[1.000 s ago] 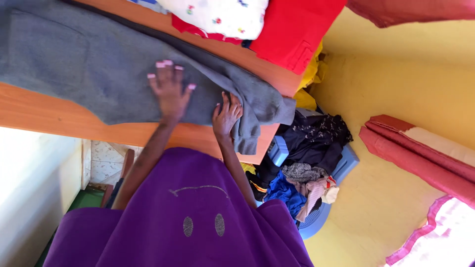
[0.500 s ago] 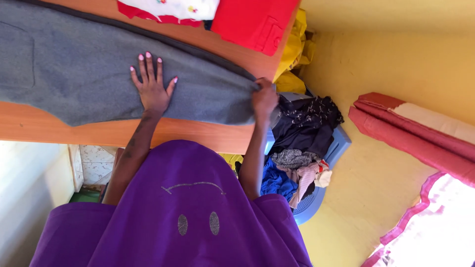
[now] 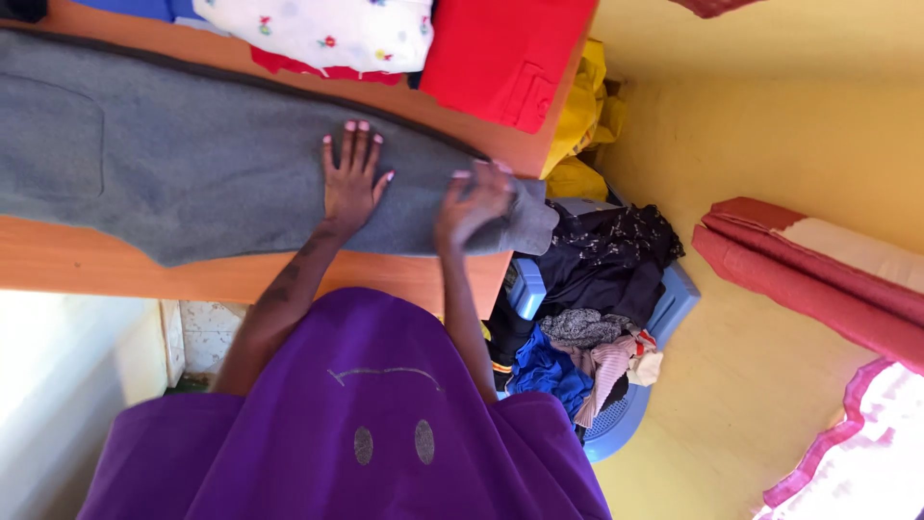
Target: The person is folding a pair of blue trousers and a grey hooded sweatshirt on a wooden table.
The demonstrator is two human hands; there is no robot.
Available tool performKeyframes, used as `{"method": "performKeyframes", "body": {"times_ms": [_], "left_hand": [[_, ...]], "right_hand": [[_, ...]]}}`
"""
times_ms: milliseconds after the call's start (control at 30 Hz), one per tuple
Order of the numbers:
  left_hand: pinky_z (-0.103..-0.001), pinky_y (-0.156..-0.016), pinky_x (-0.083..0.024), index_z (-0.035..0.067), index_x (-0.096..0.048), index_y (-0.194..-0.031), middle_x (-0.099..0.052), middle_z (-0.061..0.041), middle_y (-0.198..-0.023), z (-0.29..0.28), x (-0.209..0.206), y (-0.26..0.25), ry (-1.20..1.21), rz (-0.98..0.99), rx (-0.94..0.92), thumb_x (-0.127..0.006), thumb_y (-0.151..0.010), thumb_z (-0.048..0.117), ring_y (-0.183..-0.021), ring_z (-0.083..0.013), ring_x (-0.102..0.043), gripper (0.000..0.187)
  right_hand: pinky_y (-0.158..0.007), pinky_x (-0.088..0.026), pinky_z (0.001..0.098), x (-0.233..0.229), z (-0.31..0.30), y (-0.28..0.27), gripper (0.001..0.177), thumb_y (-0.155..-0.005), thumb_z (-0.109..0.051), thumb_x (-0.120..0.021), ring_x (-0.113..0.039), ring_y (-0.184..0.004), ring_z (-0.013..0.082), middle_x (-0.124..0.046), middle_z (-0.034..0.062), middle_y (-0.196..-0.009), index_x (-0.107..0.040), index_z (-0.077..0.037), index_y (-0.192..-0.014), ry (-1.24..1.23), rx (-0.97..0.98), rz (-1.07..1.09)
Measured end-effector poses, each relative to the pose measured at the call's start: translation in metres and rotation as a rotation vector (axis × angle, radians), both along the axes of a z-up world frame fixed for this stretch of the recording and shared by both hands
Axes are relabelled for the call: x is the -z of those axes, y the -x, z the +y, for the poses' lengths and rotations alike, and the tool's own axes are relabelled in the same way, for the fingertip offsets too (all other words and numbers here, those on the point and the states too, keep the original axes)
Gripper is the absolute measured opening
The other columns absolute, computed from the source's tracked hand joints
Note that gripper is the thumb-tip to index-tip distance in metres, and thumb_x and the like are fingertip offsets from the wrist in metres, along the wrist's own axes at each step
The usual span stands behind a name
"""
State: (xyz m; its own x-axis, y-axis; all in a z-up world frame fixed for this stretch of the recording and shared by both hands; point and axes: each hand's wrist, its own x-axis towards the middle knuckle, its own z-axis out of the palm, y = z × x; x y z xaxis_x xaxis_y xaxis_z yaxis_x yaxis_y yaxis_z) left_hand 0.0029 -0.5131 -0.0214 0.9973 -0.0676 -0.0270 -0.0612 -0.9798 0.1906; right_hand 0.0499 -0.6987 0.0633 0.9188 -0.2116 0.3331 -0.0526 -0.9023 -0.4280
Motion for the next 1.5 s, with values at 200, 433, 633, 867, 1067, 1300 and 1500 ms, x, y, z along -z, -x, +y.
{"method": "performKeyframes", "body": {"times_ms": [200,433,633,867,1067,1300,1500], "left_hand": [[-0.067,-0.124,-0.012,0.011,-0.048,-0.159,-0.027,-0.016,-0.173,0.095,-0.004,0.001,0.221,0.058,0.204,-0.057,-0.102,0.055,-0.163,-0.0306,-0.017,0.072],[-0.071,-0.13,-0.008,0.008,-0.047,-0.16,-0.025,-0.019,-0.177,0.267,-0.013,0.04,0.182,0.099,-0.023,-0.051,-0.112,0.059,-0.171,-0.0324,-0.014,0.071],[-0.074,-0.128,-0.004,0.002,-0.049,-0.154,-0.024,-0.021,-0.174,0.368,-0.028,0.064,0.167,0.106,-0.208,-0.047,-0.119,0.057,-0.167,-0.0359,-0.014,0.065],[-0.074,-0.123,-0.008,0.0,-0.047,-0.156,-0.029,-0.025,-0.173,0.471,-0.027,0.094,0.193,0.033,-0.395,-0.059,-0.115,0.051,-0.163,-0.0421,-0.023,0.066],[-0.068,-0.126,-0.017,0.008,-0.054,-0.153,-0.037,-0.019,-0.169,0.437,-0.03,0.082,0.159,-0.088,-0.437,-0.06,-0.111,0.033,-0.161,-0.0384,-0.029,0.049],[-0.068,-0.122,-0.016,0.016,-0.047,-0.158,-0.028,-0.018,-0.171,0.316,-0.012,0.069,0.184,-0.015,-0.173,-0.06,-0.104,0.055,-0.159,-0.0368,-0.023,0.068],[-0.068,-0.123,-0.015,0.016,-0.044,-0.164,-0.024,-0.019,-0.174,0.324,-0.009,0.068,0.153,-0.015,-0.075,-0.057,-0.107,0.057,-0.162,-0.0359,-0.019,0.072]], "right_hand": [[-0.128,-0.017,0.0536,0.046,0.031,0.032,0.064,-0.101,-0.047,-0.063,-0.03,-0.156,0.0307,-0.038,0.0121,-0.165,-0.047,-0.016,-0.154,0.09,-0.239,0.26],[-0.125,-0.017,0.0553,0.06,0.011,0.029,0.073,-0.098,-0.054,-0.061,-0.027,-0.155,0.0303,-0.034,0.0128,-0.165,-0.043,-0.015,-0.157,0.17,-0.108,0.262],[-0.125,-0.019,0.0553,0.058,0.022,0.031,0.062,-0.105,-0.05,-0.053,-0.03,-0.156,0.0313,-0.037,0.0134,-0.166,-0.046,-0.015,-0.156,0.167,-0.056,0.28],[-0.123,-0.022,0.056,0.068,0.044,0.032,0.057,-0.109,-0.048,-0.045,-0.033,-0.154,0.0323,-0.04,0.0148,-0.164,-0.049,-0.014,-0.155,0.256,0.123,0.21],[-0.12,-0.032,0.0495,0.044,0.154,0.033,0.059,-0.101,-0.05,-0.053,-0.041,-0.15,0.0267,-0.046,0.0092,-0.158,-0.051,-0.016,-0.15,0.152,0.264,0.209],[-0.127,-0.018,0.0573,0.077,0.341,0.106,0.068,-0.097,-0.048,-0.063,-0.027,-0.157,0.0343,-0.036,0.016,-0.165,-0.046,-0.014,-0.154,0.076,-0.36,0.234],[-0.129,-0.018,0.0536,0.075,0.281,0.084,0.065,-0.102,-0.053,-0.059,-0.028,-0.158,0.0283,-0.036,0.0082,-0.167,-0.047,-0.021,-0.156,0.143,-0.318,0.319]]}}
